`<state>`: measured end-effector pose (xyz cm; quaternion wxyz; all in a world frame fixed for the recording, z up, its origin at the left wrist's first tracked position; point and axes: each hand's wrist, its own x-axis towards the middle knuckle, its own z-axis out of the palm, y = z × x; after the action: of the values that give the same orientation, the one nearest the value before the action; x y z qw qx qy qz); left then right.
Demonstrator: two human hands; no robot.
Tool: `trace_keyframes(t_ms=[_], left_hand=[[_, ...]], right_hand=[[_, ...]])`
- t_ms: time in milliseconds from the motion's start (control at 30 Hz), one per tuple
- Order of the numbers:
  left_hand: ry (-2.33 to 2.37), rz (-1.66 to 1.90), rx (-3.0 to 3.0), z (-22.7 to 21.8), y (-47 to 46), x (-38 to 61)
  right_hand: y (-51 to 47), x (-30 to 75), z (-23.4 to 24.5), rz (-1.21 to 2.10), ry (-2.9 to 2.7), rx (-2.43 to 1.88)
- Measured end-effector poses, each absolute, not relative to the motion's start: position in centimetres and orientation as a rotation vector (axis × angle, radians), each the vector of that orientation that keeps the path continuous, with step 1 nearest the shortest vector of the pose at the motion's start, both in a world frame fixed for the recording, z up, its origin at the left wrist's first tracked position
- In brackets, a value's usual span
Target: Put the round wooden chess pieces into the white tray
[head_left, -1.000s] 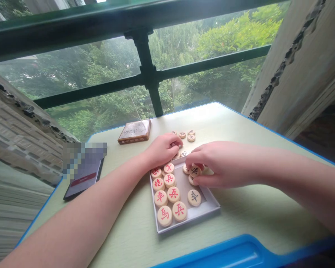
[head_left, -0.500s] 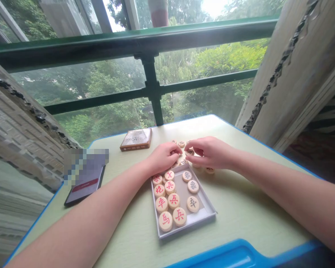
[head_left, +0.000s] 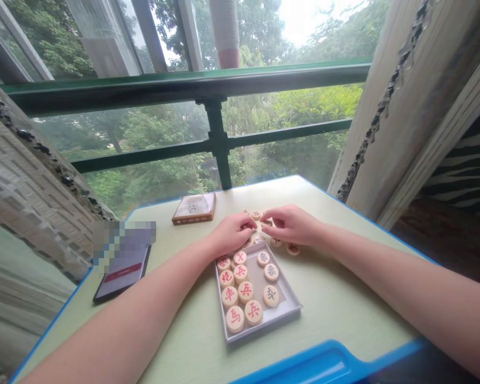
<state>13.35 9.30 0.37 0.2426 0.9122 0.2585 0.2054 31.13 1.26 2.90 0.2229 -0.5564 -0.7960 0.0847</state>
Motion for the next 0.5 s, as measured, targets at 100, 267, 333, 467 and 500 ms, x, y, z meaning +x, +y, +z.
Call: trace_keyframes(t_ms=[100, 267, 333, 467, 500], left_hand=[[0.723, 0.549, 2.469, 0.45, 9.24, 13.34], [0.733, 0.546, 2.445, 0.51, 9.22, 13.29], [0.733, 0.542, 2.438, 0.49, 9.27, 13.29], [0.732, 0.539, 2.424, 0.44, 9.34, 13.31], [0.735, 0.535, 2.419, 0.43, 9.34, 13.33]], right_hand=[[1.32, 31.26, 2.9, 0.242, -2.201, -1.559], [1.15, 31.12, 3.1, 0.263, -2.212, -1.571], [1.04, 31.02, 3.15, 0.274, -2.222, -1.559], [1.08, 31.01, 2.9, 0.259, -2.223, -1.536], [1.15, 31.05, 2.79, 0.25, -2.211, -1.537]])
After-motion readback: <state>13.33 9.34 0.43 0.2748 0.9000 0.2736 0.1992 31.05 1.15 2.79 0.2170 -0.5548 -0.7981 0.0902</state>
